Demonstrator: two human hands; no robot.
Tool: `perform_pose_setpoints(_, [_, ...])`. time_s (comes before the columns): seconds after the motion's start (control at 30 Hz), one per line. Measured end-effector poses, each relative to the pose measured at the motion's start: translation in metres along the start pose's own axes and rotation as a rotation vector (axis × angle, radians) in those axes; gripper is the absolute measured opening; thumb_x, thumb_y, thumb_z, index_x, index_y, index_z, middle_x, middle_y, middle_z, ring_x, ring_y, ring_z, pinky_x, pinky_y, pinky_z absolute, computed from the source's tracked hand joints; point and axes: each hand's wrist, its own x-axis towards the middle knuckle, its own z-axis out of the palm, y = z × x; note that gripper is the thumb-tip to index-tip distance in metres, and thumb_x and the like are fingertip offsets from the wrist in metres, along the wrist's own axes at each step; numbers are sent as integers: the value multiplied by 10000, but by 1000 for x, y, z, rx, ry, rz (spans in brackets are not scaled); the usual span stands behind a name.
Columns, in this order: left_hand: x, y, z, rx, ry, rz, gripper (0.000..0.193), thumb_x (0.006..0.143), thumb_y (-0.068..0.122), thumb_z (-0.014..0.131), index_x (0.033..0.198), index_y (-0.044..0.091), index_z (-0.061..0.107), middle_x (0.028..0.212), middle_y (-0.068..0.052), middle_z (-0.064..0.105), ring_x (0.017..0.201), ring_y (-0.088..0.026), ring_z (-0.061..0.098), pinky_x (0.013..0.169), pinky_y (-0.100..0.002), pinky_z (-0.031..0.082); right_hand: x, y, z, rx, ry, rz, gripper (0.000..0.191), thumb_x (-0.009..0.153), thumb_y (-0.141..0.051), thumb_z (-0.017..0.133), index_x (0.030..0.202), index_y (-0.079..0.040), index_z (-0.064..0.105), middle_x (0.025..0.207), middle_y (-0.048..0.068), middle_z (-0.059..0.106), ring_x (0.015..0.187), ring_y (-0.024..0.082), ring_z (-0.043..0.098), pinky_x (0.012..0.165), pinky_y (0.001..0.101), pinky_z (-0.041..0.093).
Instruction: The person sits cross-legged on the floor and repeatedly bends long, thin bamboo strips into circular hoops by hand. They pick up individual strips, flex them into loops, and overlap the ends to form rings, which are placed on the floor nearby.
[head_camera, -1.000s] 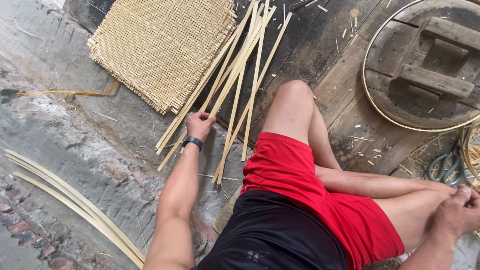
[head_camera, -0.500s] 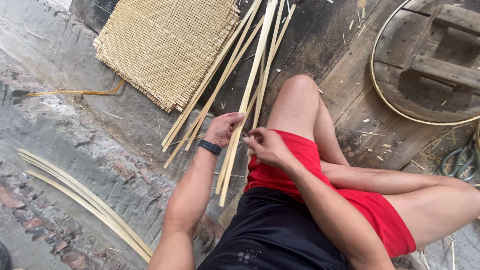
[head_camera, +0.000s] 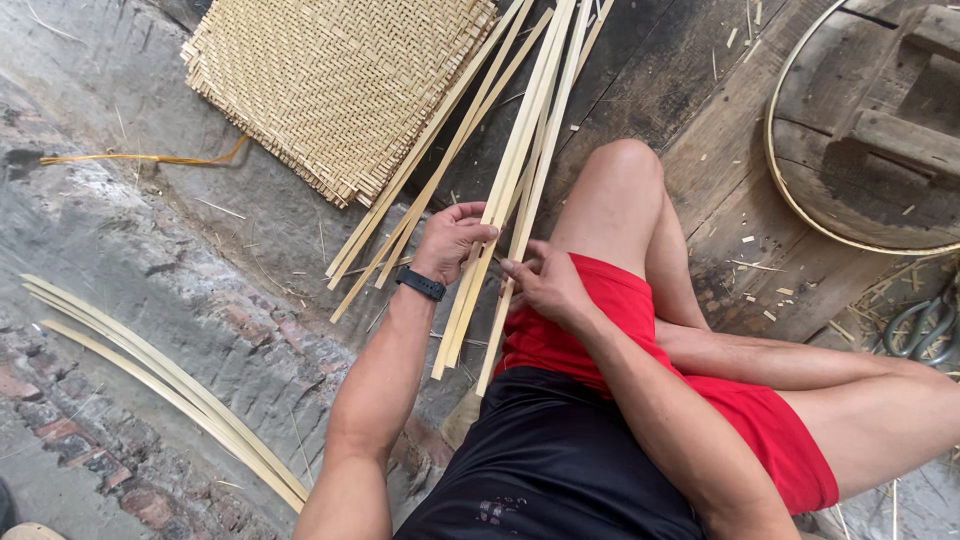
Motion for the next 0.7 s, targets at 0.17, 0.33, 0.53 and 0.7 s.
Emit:
perform_pose_setpoints(0.17, [2,-4,-5,70,-46,44,557,770,-58,823,1270,-48,576,978,-133,760,806,-153,742,694,-285,625,7,-2,7,94,-51,56,310,1001,-145,600,1243,40,549,873,117,702,687,179,713,562,316,606])
perform_pose_setpoints(0.33, [5,-8,-1,157,15,54,490,819,-2,827,1253,-41,605,878,-139,763,699,-160,709,595,-285,582,8,-5,11,92,-111,38,331,1058,-206,580,1219,83,585,861,100,716,698,171,718,606,320,626])
perform_pose_setpoints(0.53, [-19,5,-6,239,169,338,234,950,208,689,1112,46,735,776,-61,755,585,-102,682,468,-236,558,-36,-14,-4,-59,208,-363,220,1090,-257,476,1098,-48,544,758,46,661,609,141,662,522,288,587])
perform_pose_setpoints(0.7, [-22,14,-18,346,434,466,257,964,268,711,1047,26,736,679,-33,704,499,-69,617,425,-214,486,-66,-20,-43,110,556,-594,193,1166,-241,448,1108,-60,483,774,-26,476,596,68,420,498,214,355])
